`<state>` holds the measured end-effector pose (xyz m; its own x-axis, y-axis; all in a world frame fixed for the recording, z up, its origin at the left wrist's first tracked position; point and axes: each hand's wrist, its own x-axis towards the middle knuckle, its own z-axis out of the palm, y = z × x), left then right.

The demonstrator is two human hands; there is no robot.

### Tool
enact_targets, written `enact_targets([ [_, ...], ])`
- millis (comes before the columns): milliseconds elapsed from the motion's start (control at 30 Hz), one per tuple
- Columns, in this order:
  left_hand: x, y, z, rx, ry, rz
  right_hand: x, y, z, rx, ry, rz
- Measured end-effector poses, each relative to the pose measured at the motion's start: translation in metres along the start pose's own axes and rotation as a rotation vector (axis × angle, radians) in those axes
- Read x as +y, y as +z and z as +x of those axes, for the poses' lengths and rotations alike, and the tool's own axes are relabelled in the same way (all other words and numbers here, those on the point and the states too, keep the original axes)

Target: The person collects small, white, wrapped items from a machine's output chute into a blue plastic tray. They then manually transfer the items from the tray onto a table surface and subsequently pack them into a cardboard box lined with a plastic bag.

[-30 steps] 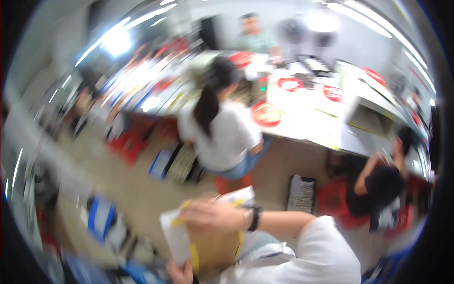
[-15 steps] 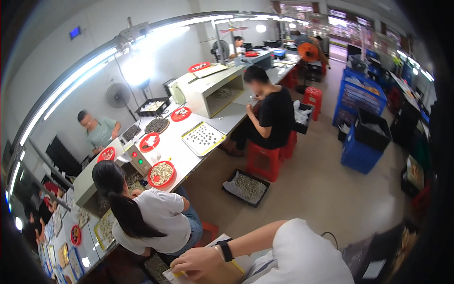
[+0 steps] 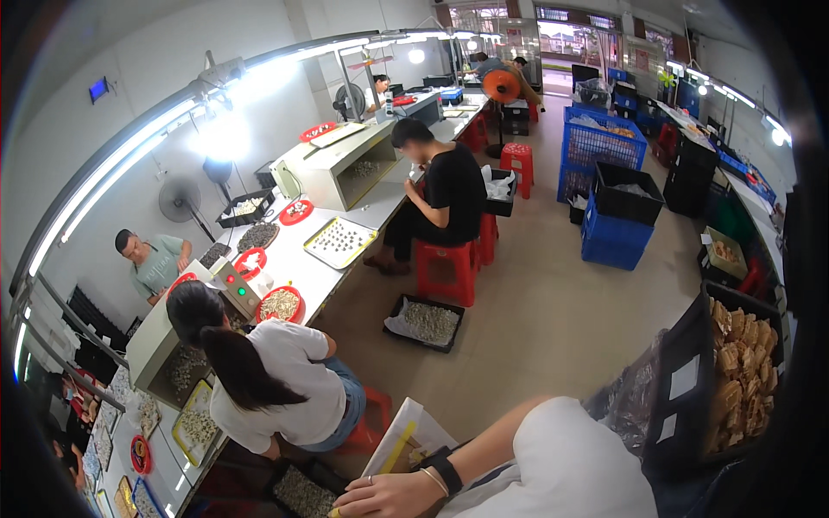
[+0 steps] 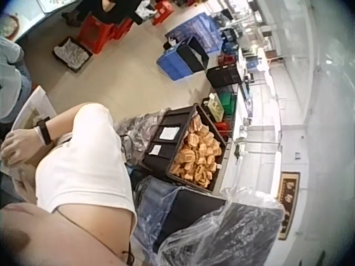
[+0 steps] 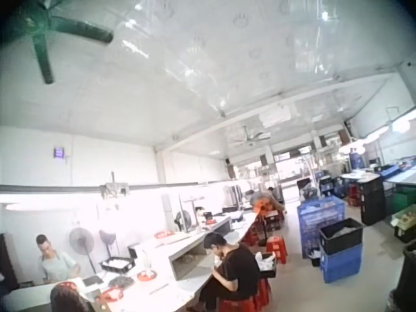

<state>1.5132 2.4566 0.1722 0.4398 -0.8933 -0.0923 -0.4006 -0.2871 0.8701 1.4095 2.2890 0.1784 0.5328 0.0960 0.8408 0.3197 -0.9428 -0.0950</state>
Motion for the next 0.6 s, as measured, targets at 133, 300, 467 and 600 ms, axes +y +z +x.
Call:
enact_targets([
  [133, -0.002, -0.001, 0.000, 0.038, 0.129, 0.145, 0.000, 0.002, 0.006, -0.175, 0.007, -0.006],
  [300, -0.003, 0.002, 0.002, -0.032, 0.098, 0.158, 0.016, 0.005, 0.000, -0.492, 0.181, 0.420],
  [467, -0.007, 0.001, 0.004, 0.086, 0.216, 0.067, 0.024, 0.014, 0.004, -0.366, 0.047, 0.313],
  [600, -0.007, 0.000, 0.003, 0.121, 0.266, 0.038, 0.018, 0.022, 0.011, -0.446, 0.032, 0.163],
])
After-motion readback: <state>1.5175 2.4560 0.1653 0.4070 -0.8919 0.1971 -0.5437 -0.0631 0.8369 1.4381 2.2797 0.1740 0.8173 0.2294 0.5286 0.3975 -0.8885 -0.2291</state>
